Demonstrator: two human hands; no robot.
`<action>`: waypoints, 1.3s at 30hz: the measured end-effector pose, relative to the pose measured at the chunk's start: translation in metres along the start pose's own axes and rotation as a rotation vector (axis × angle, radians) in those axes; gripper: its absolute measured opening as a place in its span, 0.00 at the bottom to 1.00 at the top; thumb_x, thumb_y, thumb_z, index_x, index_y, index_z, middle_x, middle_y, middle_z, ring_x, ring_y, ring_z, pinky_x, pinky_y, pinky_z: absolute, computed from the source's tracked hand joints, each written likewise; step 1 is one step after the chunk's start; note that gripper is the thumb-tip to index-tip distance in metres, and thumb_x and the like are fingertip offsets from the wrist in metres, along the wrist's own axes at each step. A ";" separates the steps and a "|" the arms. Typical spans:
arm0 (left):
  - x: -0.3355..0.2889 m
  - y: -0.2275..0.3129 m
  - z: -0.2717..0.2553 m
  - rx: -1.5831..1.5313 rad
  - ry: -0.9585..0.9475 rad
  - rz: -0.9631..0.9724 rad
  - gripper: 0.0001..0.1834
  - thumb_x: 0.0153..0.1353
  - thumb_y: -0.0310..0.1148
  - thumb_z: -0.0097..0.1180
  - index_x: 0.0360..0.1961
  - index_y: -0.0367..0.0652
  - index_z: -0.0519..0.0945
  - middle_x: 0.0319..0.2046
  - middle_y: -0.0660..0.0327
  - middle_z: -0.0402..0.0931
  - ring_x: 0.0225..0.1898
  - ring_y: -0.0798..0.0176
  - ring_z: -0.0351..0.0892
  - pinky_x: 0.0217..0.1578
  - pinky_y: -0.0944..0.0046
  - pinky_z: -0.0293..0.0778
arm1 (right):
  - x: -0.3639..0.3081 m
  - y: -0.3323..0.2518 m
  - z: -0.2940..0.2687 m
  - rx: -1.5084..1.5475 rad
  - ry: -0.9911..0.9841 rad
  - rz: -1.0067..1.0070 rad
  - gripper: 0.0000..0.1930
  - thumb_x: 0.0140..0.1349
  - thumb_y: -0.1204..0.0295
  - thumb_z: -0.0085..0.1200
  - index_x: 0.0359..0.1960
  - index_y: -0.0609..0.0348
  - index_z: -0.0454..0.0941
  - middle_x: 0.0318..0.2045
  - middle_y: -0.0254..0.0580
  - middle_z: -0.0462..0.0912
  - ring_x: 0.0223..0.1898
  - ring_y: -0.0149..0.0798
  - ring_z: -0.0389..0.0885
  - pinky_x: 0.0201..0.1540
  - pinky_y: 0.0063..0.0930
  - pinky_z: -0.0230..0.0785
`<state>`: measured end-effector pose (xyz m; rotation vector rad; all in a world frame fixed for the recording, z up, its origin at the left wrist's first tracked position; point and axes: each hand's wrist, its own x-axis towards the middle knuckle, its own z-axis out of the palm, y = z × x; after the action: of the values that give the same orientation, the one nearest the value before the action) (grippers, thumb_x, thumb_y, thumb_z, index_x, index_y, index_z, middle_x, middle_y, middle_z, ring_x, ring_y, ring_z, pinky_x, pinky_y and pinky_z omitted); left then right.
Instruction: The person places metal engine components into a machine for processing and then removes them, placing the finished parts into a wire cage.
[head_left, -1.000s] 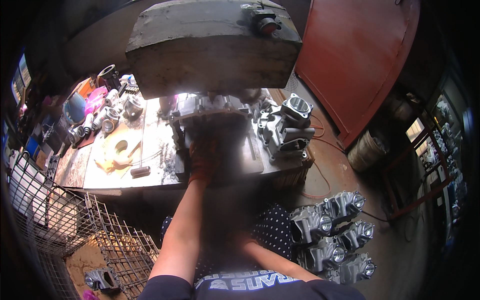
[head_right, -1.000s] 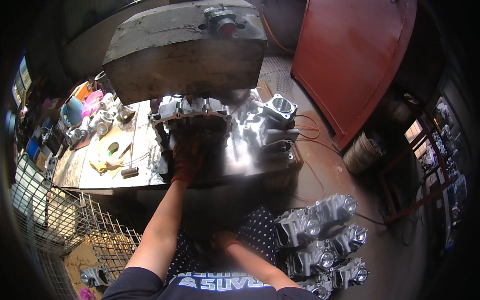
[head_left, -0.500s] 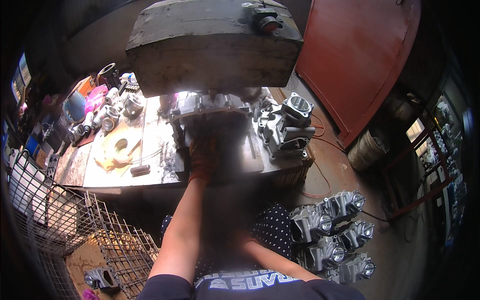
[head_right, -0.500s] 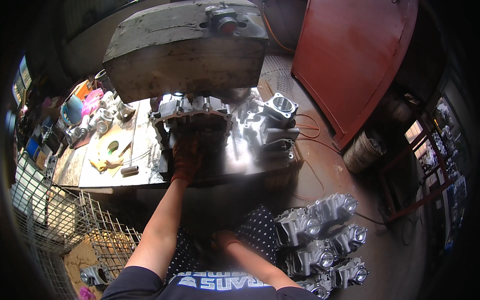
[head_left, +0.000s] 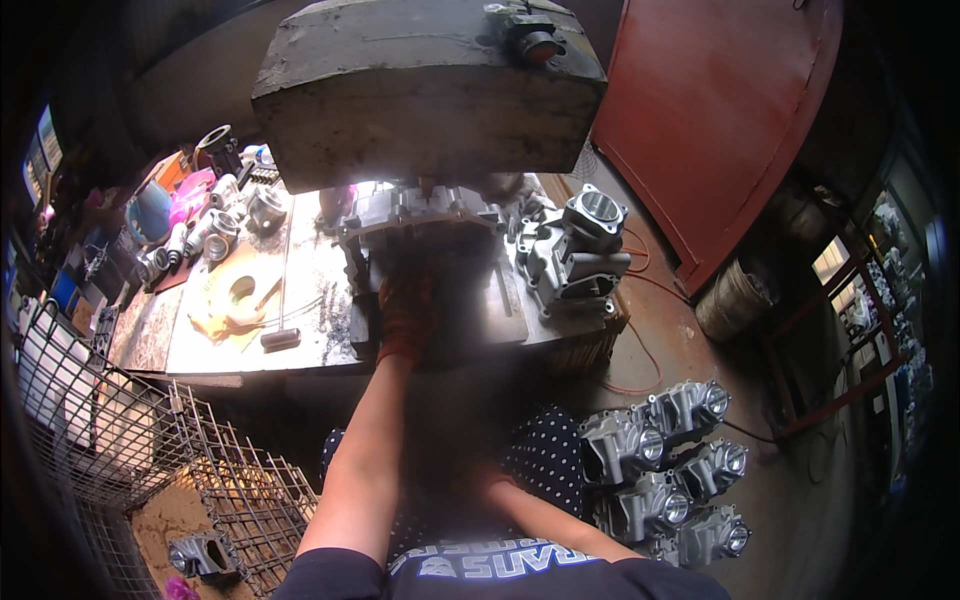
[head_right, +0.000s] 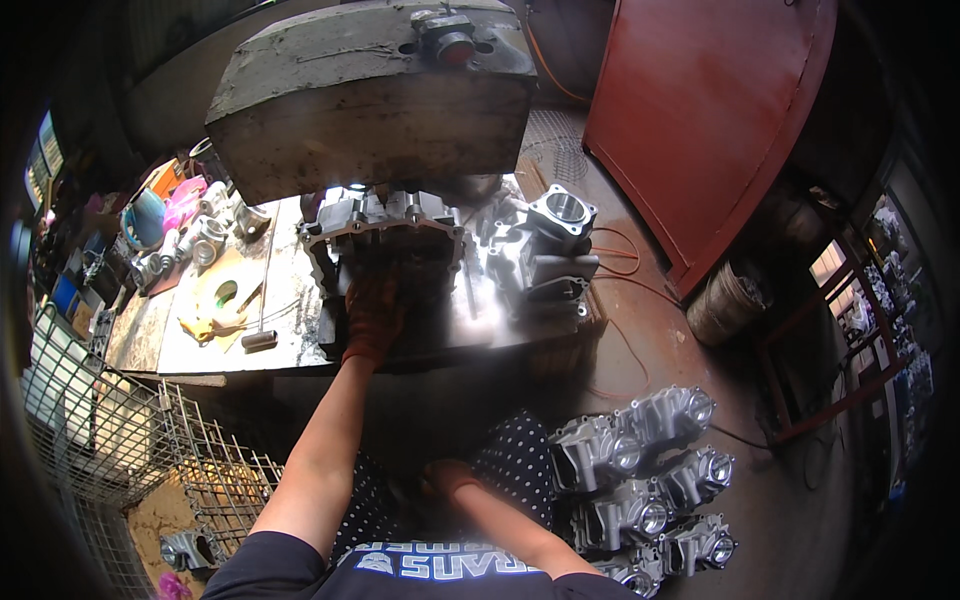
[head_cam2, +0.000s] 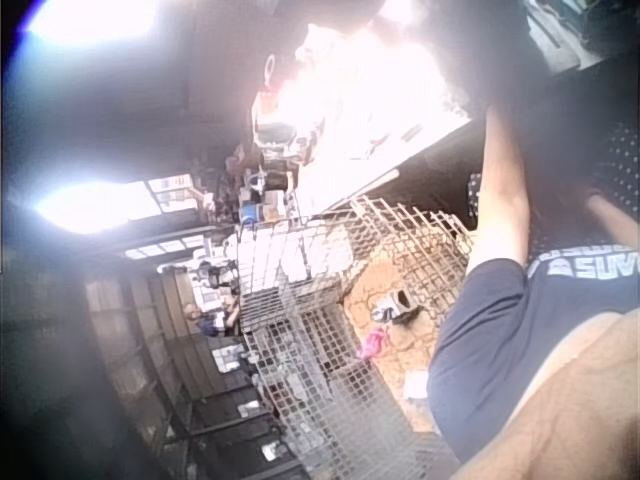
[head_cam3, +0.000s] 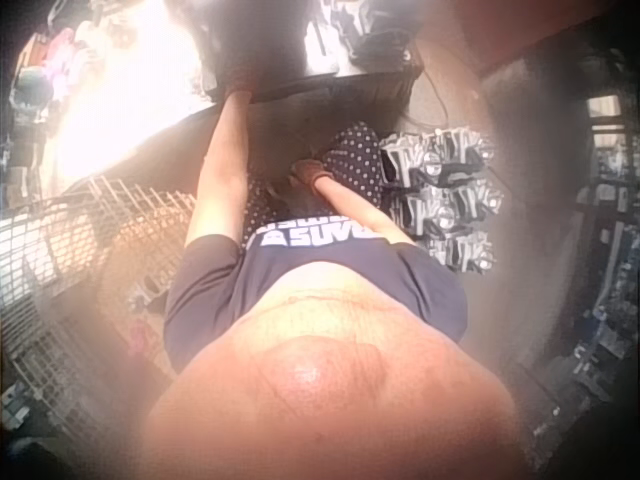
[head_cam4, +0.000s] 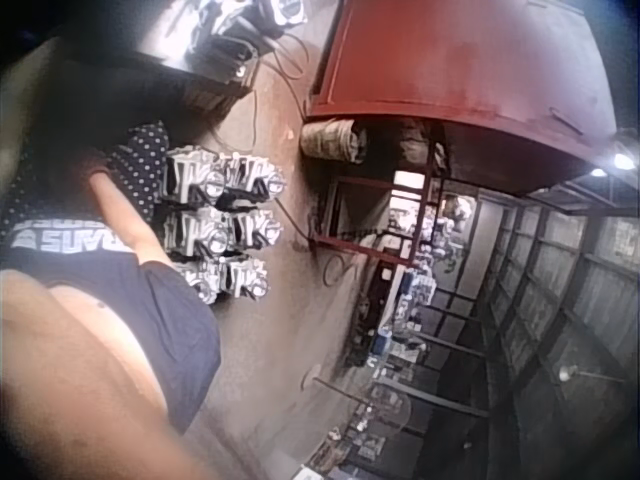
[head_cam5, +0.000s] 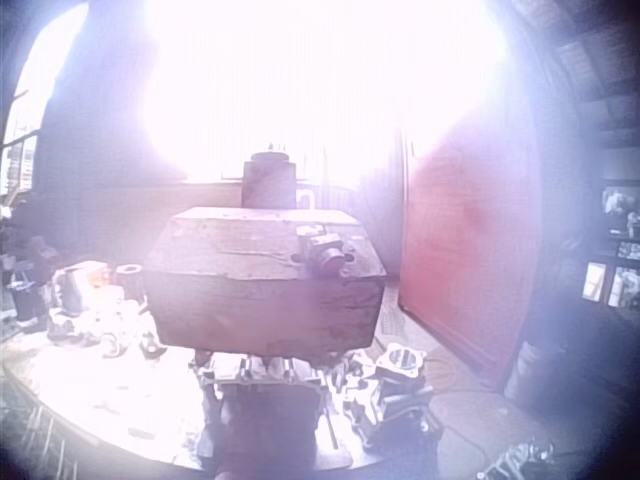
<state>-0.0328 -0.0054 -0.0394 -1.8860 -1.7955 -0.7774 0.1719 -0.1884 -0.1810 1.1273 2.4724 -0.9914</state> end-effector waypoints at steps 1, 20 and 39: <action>0.000 0.000 0.000 0.003 0.003 0.000 0.38 0.52 0.44 0.60 0.64 0.50 0.63 0.52 0.53 0.71 0.57 0.54 0.67 0.65 0.51 0.51 | 0.001 0.001 0.000 -0.006 -0.017 -0.002 0.17 0.56 0.57 0.52 0.36 0.56 0.83 0.37 0.53 0.82 0.42 0.52 0.81 0.46 0.43 0.72; 0.001 0.003 -0.007 -0.049 -0.102 -0.068 0.36 0.52 0.42 0.57 0.64 0.54 0.64 0.58 0.60 0.69 0.63 0.57 0.62 0.66 0.49 0.46 | 0.004 0.003 0.006 -0.035 0.003 -0.020 0.16 0.54 0.59 0.53 0.37 0.56 0.83 0.38 0.53 0.83 0.42 0.53 0.81 0.46 0.43 0.72; 0.005 0.006 -0.014 -0.060 -0.101 -0.061 0.35 0.50 0.42 0.60 0.62 0.53 0.66 0.57 0.61 0.69 0.62 0.60 0.63 0.65 0.52 0.48 | -0.011 -0.008 -0.013 0.015 0.001 0.003 0.15 0.56 0.58 0.53 0.40 0.50 0.82 0.40 0.49 0.82 0.44 0.51 0.81 0.46 0.42 0.72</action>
<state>-0.0280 -0.0115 -0.0252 -1.9491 -1.9194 -0.7781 0.1737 -0.1897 -0.1621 1.1361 2.4671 -1.0098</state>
